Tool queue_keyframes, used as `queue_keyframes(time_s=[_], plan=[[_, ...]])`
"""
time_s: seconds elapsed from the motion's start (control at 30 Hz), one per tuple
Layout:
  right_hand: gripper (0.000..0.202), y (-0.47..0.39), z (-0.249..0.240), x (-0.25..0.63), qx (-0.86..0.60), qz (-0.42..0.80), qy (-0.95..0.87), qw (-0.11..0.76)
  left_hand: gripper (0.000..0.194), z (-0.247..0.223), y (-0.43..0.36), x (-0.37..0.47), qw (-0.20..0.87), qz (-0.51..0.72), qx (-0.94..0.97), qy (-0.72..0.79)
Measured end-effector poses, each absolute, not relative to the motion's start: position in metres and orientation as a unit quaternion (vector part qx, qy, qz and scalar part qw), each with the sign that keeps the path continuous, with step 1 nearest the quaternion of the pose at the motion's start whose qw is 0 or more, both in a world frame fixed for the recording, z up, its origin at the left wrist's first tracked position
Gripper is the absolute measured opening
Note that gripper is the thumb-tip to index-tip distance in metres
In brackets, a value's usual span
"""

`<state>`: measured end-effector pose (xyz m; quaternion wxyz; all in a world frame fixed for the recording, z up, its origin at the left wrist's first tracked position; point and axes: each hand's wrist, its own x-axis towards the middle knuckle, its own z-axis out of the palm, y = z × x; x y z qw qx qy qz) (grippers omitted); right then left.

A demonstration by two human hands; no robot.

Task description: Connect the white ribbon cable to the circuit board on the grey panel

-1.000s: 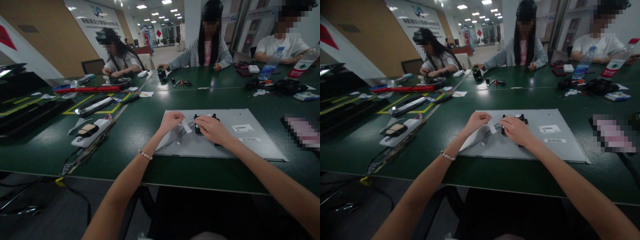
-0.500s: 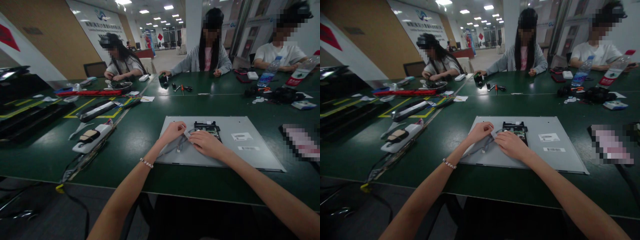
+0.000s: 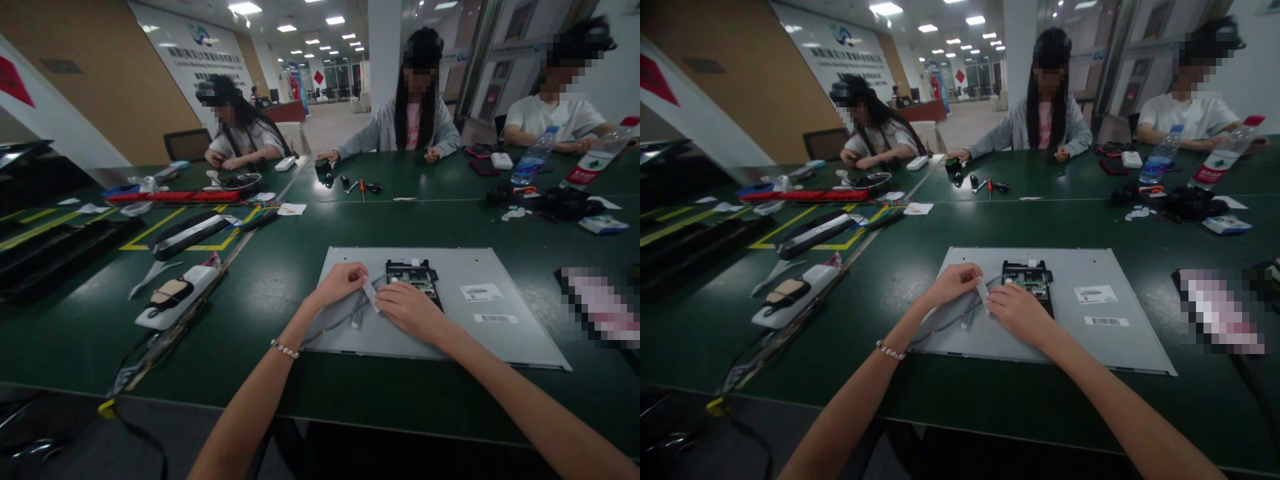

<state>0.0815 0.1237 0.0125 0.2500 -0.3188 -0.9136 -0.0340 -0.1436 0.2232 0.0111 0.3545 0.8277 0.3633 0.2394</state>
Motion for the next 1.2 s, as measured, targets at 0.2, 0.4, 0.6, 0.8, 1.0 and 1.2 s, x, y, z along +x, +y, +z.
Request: queue_keyframes(time_s=[0.2,0.4,0.6,0.8,1.0,1.2], plan=[[0.019,0.125,0.010,0.079,-0.332,-0.029,-0.907,0.257,0.018,0.014,0.222,-0.147,0.339,0.225,0.834,0.372],[0.021,0.124,0.013,0.081,-0.343,-0.012,-0.900,0.268,0.017,0.014,0.221,-0.144,0.340,0.221,0.831,0.381],[0.026,0.127,0.015,0.087,-0.408,0.010,-0.845,0.347,0.023,0.015,0.222,-0.142,0.340,0.262,0.806,0.407],[0.026,0.127,0.015,0.088,-0.396,0.018,-0.846,0.356,0.021,0.018,0.225,-0.143,0.310,0.272,0.817,0.403],[0.031,0.125,0.013,0.083,-0.315,-0.022,-0.898,0.307,0.015,0.040,0.214,-0.137,0.236,0.287,0.837,0.402],[0.028,0.126,0.009,0.081,-0.295,-0.047,-0.907,0.297,0.012,0.048,0.202,-0.131,0.263,0.224,0.873,0.344]])
